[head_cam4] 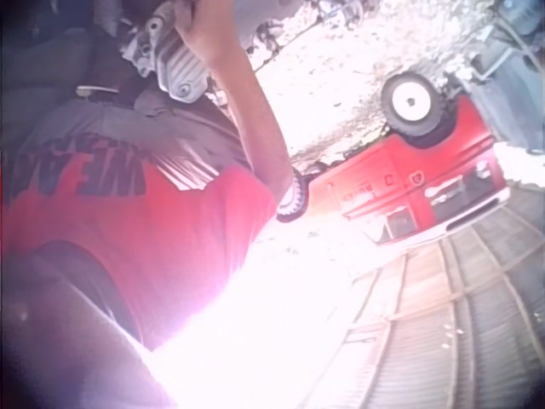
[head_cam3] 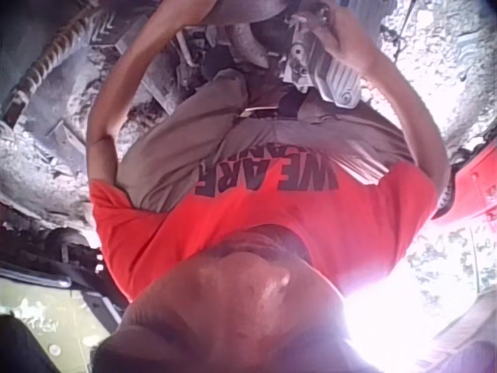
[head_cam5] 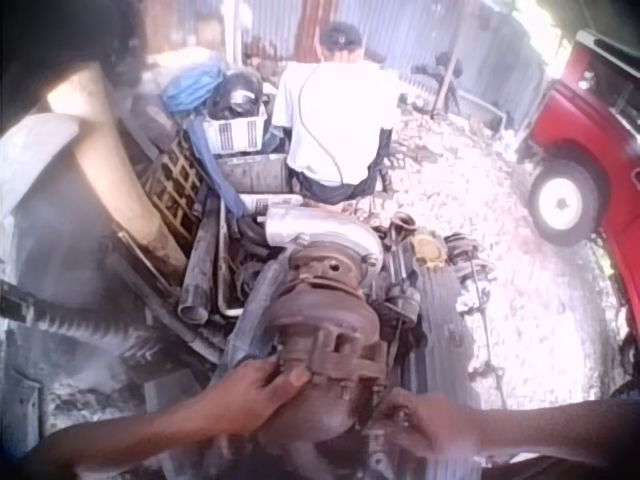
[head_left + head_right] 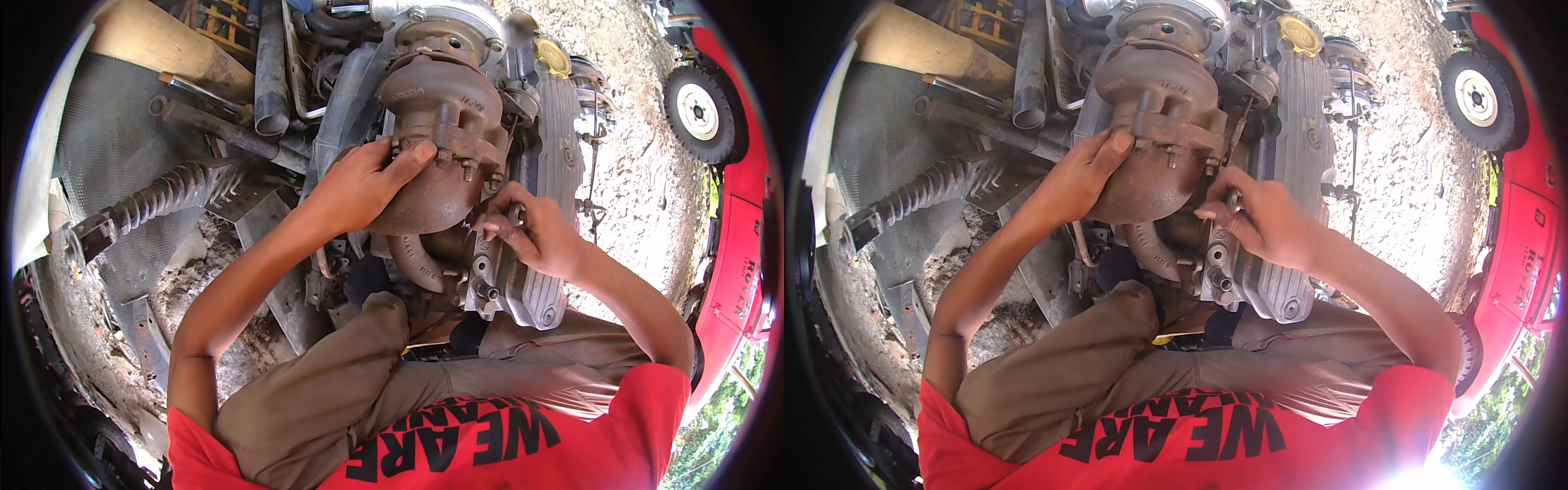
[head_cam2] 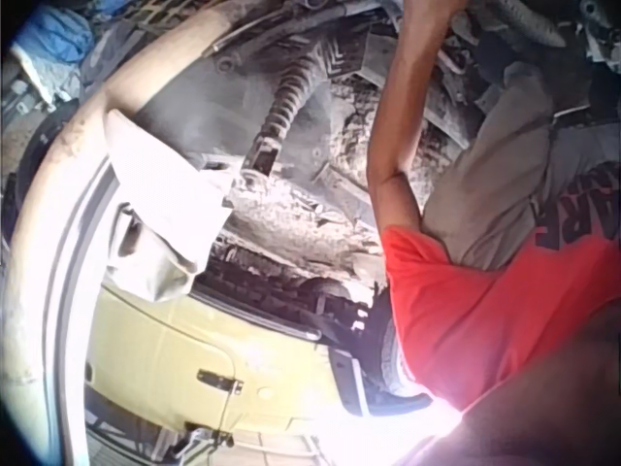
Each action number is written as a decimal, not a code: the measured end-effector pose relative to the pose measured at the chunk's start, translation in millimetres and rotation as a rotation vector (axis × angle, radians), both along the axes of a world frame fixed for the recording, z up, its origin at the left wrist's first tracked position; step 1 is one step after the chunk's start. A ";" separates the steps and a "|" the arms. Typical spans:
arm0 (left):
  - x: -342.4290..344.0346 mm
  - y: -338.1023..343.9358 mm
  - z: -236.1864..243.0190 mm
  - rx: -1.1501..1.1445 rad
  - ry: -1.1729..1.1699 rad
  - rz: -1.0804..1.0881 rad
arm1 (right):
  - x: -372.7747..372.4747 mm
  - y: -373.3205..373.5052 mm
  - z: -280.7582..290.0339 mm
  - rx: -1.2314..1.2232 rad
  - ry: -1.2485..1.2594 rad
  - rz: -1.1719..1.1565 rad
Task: The person removes bolts from an exhaust manifold attached to a car engine using a wrench, then lifts the manifold off and places it on the ground.
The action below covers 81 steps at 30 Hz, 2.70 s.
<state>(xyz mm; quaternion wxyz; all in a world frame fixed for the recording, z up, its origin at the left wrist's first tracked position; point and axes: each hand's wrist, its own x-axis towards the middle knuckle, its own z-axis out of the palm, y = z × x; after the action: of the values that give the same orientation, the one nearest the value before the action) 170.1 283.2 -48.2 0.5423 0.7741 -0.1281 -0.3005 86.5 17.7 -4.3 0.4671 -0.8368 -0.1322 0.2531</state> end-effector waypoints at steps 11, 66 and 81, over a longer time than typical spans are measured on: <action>2.9 -1.1 -10.8 -0.030 0.025 -0.016 | 18.4 1.6 -2.0 0.275 0.212 -0.281; -1.6 -3.2 -10.2 0.011 -0.023 0.044 | -58.1 43.9 15.4 -0.481 -0.646 0.414; -2.1 0.7 2.0 0.072 -0.012 0.027 | -43.7 30.7 10.2 -0.395 -0.624 0.378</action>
<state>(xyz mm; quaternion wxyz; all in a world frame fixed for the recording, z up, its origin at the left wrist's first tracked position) 168.0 283.9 -46.2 0.5171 0.7967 -0.1102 -0.2929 42.8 48.4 5.9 0.1803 -0.9078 -0.3679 0.0892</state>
